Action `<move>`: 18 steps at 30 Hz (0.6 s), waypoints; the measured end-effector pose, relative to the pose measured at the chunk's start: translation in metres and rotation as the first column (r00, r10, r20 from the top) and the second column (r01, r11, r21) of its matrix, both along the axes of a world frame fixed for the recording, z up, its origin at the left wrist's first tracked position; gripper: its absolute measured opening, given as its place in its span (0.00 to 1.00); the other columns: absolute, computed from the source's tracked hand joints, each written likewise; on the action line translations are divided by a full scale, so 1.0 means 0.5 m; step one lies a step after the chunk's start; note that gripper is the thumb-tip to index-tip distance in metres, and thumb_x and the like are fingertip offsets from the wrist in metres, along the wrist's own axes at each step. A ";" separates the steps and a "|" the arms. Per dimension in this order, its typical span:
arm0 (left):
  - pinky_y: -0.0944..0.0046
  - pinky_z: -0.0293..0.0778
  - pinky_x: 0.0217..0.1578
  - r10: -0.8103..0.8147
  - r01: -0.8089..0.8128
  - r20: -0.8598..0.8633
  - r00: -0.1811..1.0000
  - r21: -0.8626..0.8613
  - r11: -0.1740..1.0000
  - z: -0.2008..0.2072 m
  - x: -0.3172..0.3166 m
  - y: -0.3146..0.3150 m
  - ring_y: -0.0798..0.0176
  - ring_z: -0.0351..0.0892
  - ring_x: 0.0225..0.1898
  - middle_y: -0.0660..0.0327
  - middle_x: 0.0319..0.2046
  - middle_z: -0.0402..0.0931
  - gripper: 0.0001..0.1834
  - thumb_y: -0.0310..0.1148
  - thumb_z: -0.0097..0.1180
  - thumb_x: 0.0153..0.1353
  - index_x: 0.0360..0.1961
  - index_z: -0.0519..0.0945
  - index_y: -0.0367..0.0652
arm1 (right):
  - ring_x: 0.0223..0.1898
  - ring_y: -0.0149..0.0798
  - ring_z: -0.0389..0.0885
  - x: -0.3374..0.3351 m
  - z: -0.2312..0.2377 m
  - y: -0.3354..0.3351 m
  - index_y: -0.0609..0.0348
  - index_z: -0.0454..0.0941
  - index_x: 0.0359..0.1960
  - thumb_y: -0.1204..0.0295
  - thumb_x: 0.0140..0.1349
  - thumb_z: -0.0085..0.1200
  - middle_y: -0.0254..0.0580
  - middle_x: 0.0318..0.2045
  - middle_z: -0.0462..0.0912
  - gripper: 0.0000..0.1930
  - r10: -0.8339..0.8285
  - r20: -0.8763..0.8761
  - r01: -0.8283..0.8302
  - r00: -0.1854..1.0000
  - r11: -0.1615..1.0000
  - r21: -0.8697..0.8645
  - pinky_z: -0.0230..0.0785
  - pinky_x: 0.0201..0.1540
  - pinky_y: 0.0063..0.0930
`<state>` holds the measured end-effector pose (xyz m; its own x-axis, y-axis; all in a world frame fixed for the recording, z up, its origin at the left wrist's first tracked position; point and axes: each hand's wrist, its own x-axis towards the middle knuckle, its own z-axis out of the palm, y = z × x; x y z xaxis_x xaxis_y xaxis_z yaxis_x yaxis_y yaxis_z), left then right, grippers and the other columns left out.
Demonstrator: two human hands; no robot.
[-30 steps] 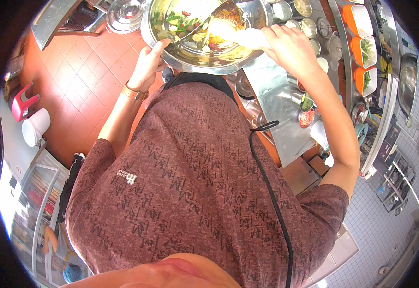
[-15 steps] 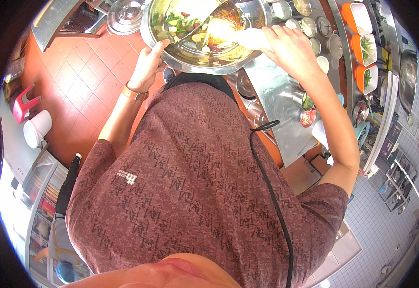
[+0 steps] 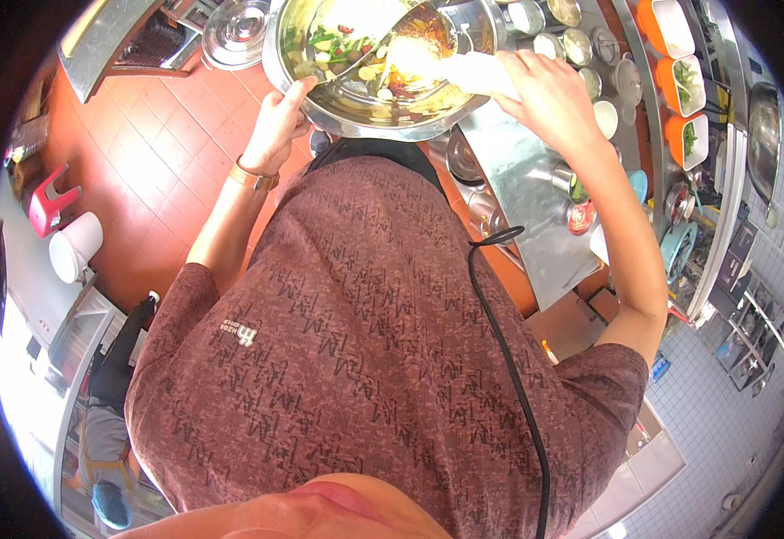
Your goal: The person assembles a salad in a divided metal bowl by adding sliced vegetables, sauces, and seasonings from multiple containers. They use a ladle and spoon to transfer ingredients and then add a white creamy dressing from a squeeze bottle.
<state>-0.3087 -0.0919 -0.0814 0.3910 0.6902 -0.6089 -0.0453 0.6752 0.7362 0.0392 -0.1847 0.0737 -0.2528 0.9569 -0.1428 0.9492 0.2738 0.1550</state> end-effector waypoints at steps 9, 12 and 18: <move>0.73 0.52 0.18 -0.022 0.022 -0.008 1.000 -0.038 0.999 -0.009 -0.005 -0.001 0.79 0.59 0.16 0.73 0.22 0.70 0.15 0.44 0.60 0.69 0.41 0.80 0.41 | 0.57 0.39 0.82 0.026 -0.127 -0.133 0.62 0.71 0.67 0.69 0.60 0.69 0.43 0.57 0.82 0.33 -0.430 -0.885 0.486 0.177 0.820 -0.302 0.74 0.62 0.34; 0.74 0.53 0.18 0.002 -0.005 -0.042 0.999 -0.070 0.998 -0.027 -0.020 -0.001 0.77 0.61 0.18 0.72 0.24 0.72 0.15 0.43 0.61 0.68 0.43 0.80 0.42 | 0.58 0.36 0.80 0.015 -0.198 -0.189 0.62 0.67 0.69 0.76 0.59 0.68 0.40 0.58 0.80 0.35 -0.266 -0.937 0.577 -0.225 0.739 -0.348 0.72 0.63 0.32; 0.69 0.68 0.23 0.186 -0.200 -0.221 0.957 -0.043 0.979 -0.060 -0.037 -0.042 0.72 0.74 0.27 0.64 0.34 0.78 0.19 0.43 0.62 0.66 0.51 0.79 0.42 | 0.53 0.33 0.79 0.076 -0.342 -0.271 0.60 0.70 0.64 0.69 0.55 0.73 0.39 0.54 0.81 0.35 -0.135 -0.951 0.829 -0.277 0.467 -0.308 0.73 0.56 0.32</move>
<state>-0.3272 -0.1130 -0.1112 0.1091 0.6962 -0.7095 -0.0251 0.7154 0.6982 0.0773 -0.3200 -0.0971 0.7938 0.6059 -0.0517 0.0394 -0.1361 -0.9899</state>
